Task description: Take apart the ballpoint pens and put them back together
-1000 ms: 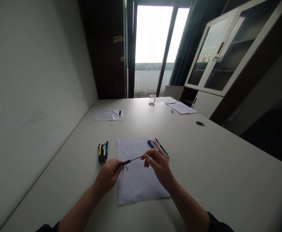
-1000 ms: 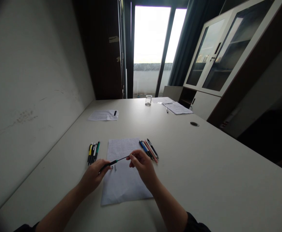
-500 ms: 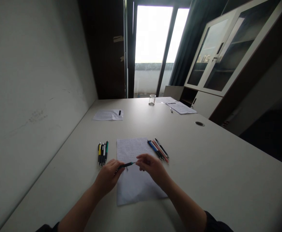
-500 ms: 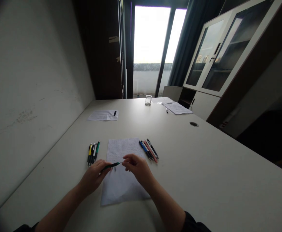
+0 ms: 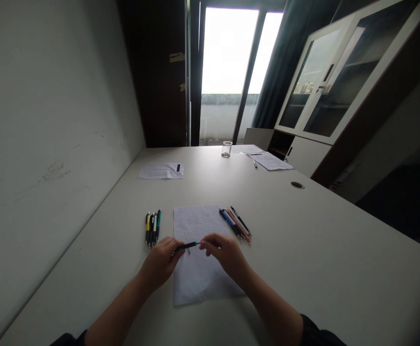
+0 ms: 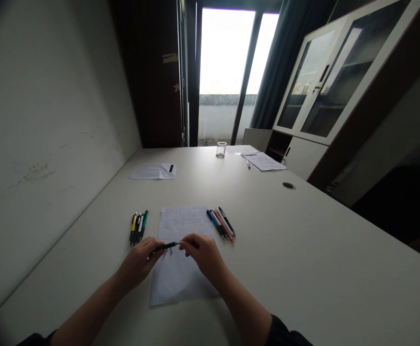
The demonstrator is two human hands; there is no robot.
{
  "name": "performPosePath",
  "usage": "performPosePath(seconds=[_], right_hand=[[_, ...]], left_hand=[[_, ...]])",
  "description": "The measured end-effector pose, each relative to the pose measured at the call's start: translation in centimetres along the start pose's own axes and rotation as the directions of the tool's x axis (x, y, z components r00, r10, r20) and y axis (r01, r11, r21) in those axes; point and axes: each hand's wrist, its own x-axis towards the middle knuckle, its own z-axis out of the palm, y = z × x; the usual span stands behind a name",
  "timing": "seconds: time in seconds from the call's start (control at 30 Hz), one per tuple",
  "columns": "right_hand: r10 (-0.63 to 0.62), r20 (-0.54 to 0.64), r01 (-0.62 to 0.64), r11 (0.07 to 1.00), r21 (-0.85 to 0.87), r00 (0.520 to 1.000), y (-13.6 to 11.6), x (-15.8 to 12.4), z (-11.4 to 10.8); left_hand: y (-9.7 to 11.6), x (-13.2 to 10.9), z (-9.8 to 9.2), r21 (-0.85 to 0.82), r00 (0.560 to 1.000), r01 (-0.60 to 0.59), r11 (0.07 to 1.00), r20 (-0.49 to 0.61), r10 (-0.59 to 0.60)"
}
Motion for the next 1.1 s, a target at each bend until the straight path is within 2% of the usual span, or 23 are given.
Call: performPosePath(seconds=[0.3, 0.57, 0.67, 0.83, 0.97, 1.1], right_hand=[[-0.084, 0.029, 0.088, 0.979, -0.183, 0.996, 0.5, -0.3, 0.5], [-0.086, 0.001, 0.085, 0.988, -0.132, 0.996, 0.5, -0.2, 0.8], [-0.089, -0.003, 0.087, 0.98, -0.18, 0.996, 0.9, 0.1, 0.7], [-0.117, 0.131, 0.158, 0.916, -0.37, 0.984, 1.3, 1.2, 0.8], [-0.114, 0.253, 0.222, 0.862, -0.455, 0.961, 1.3, 2.1, 1.8], [-0.09, 0.294, 0.233, 0.835, -0.498, 0.952, 1.7, 2.7, 2.9]], left_hand=[[0.0, 0.0, -0.1, 0.01, 1.0, -0.002, 1.0, 0.02, 0.002], [-0.3, 0.0, 0.1, -0.006, 0.999, 0.018, 1.0, -0.03, -0.018], [-0.5, 0.1, 0.0, -0.002, 0.997, 0.051, 0.999, -0.066, -0.051], [-0.6, 0.2, -0.2, -0.011, 0.99, 0.097, 0.995, -0.102, -0.097], [-0.5, 0.2, -0.2, -0.014, 0.987, 0.111, 0.994, -0.116, -0.111], [-0.6, 0.2, -0.2, -0.002, 0.986, 0.115, 0.993, -0.118, -0.115]])
